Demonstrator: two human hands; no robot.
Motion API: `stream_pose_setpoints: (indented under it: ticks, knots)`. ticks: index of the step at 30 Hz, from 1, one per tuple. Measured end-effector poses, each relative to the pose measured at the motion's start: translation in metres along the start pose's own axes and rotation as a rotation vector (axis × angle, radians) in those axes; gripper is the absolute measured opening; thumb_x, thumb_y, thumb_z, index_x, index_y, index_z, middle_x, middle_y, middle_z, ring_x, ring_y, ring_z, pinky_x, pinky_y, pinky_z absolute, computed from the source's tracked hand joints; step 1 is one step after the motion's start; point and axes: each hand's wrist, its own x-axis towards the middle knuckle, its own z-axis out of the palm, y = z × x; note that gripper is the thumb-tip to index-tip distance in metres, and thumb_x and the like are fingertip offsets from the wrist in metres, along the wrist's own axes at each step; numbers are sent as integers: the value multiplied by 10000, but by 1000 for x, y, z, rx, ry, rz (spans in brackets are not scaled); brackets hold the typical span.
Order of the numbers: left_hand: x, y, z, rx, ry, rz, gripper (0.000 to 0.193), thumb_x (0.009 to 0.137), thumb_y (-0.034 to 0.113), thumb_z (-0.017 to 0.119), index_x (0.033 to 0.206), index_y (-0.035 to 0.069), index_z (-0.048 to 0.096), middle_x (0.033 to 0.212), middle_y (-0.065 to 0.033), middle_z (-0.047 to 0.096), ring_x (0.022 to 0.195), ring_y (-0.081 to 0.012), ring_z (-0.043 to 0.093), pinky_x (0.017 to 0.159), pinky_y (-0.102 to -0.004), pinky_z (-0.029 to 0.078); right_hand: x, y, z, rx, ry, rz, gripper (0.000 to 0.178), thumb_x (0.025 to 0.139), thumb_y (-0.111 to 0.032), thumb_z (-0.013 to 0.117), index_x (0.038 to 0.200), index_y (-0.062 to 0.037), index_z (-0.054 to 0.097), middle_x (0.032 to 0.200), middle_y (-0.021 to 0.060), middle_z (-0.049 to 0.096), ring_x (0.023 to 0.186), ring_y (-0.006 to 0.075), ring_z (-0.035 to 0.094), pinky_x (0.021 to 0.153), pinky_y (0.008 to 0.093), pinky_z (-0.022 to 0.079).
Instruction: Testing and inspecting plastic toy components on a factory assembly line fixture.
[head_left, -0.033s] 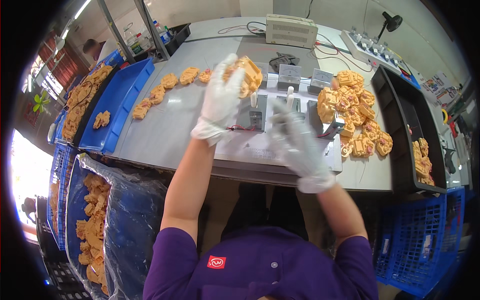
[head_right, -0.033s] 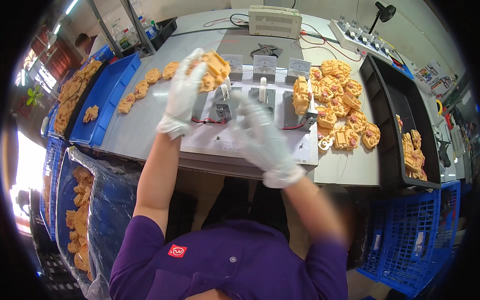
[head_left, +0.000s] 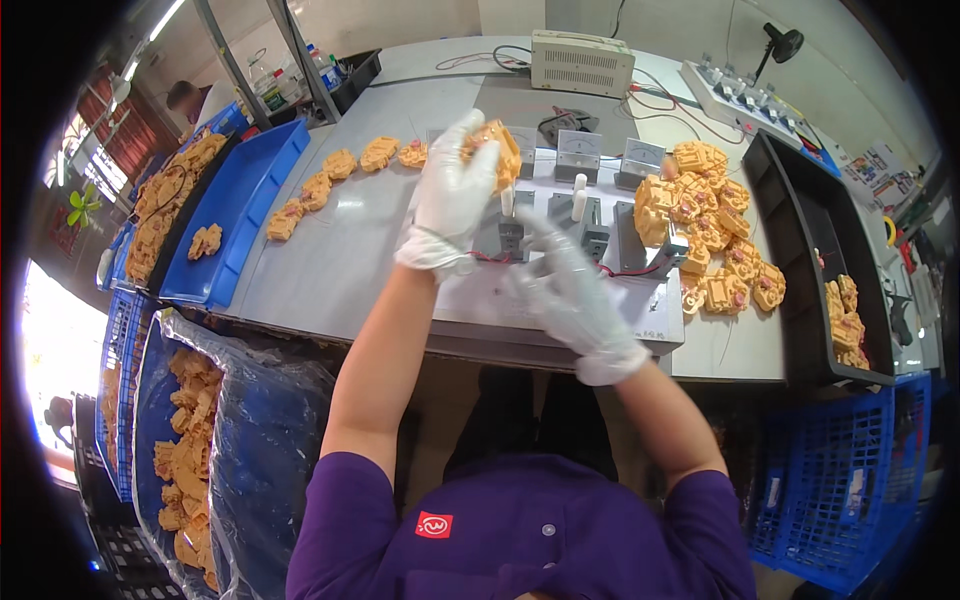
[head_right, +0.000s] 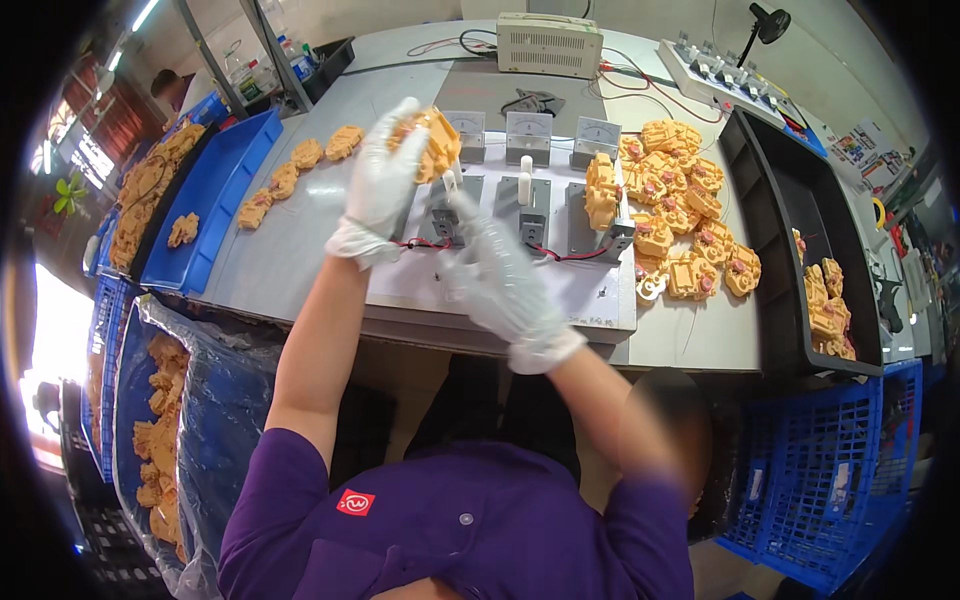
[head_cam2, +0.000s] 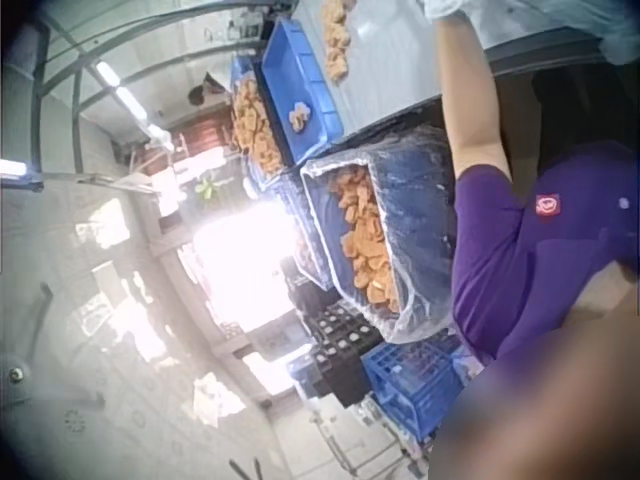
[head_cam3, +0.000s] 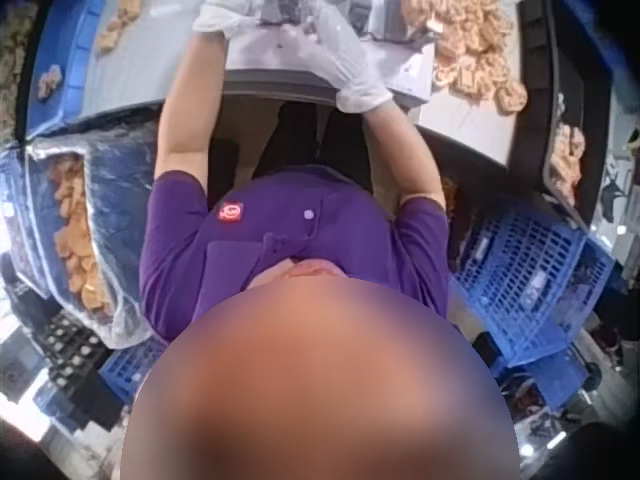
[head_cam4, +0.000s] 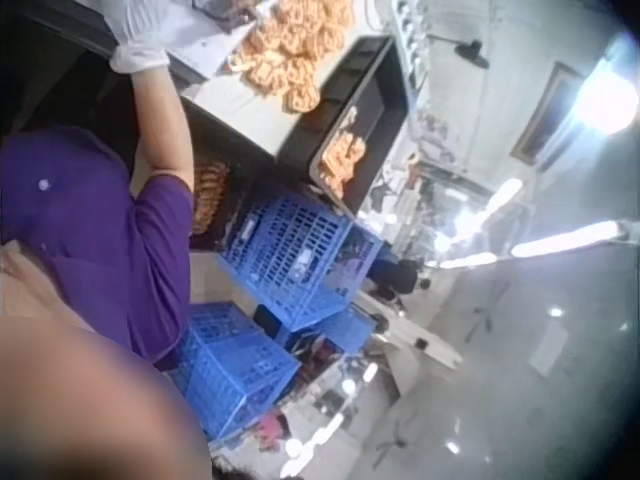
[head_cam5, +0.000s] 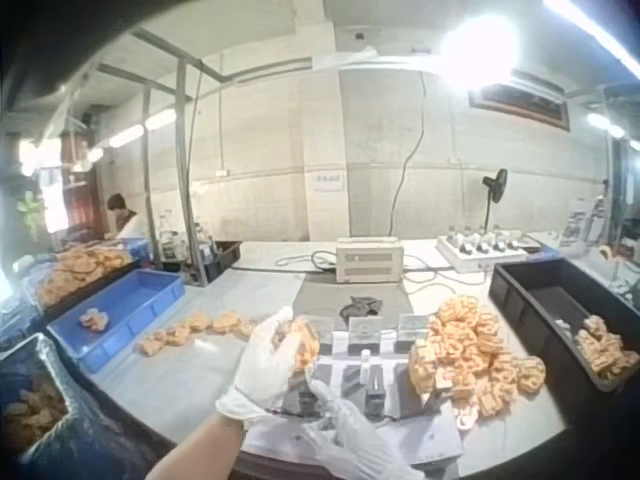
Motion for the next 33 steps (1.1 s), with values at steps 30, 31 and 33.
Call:
stream_pose_setpoints:
  ticks: [30,31,33]
  knots:
    - [-129,3,7,-360,60,-75,525,1009,81,442,1514,-7,329,1431,-148,477,1235,-235,541,1082,-383,405,-10,30,10,-382,150,-235,397,834,-115,732,1198,-13,612,979,143,655,872,298,634,806,396,516]
    - [-127,6,4,-361,49,-116,516,1007,68,442,1508,-3,346,1424,-143,485,1225,-232,549,1080,-379,407,-26,19,-6,-457,170,-125,414,856,-123,728,1241,-17,620,994,133,673,871,287,643,800,399,520]
    - [-109,17,-18,-415,81,24,482,967,-44,467,1446,-9,431,1421,-159,492,1251,-225,523,1084,-384,407,-54,21,-34,-614,385,-130,381,841,-90,734,1212,-38,663,965,108,695,892,281,653,824,395,523]
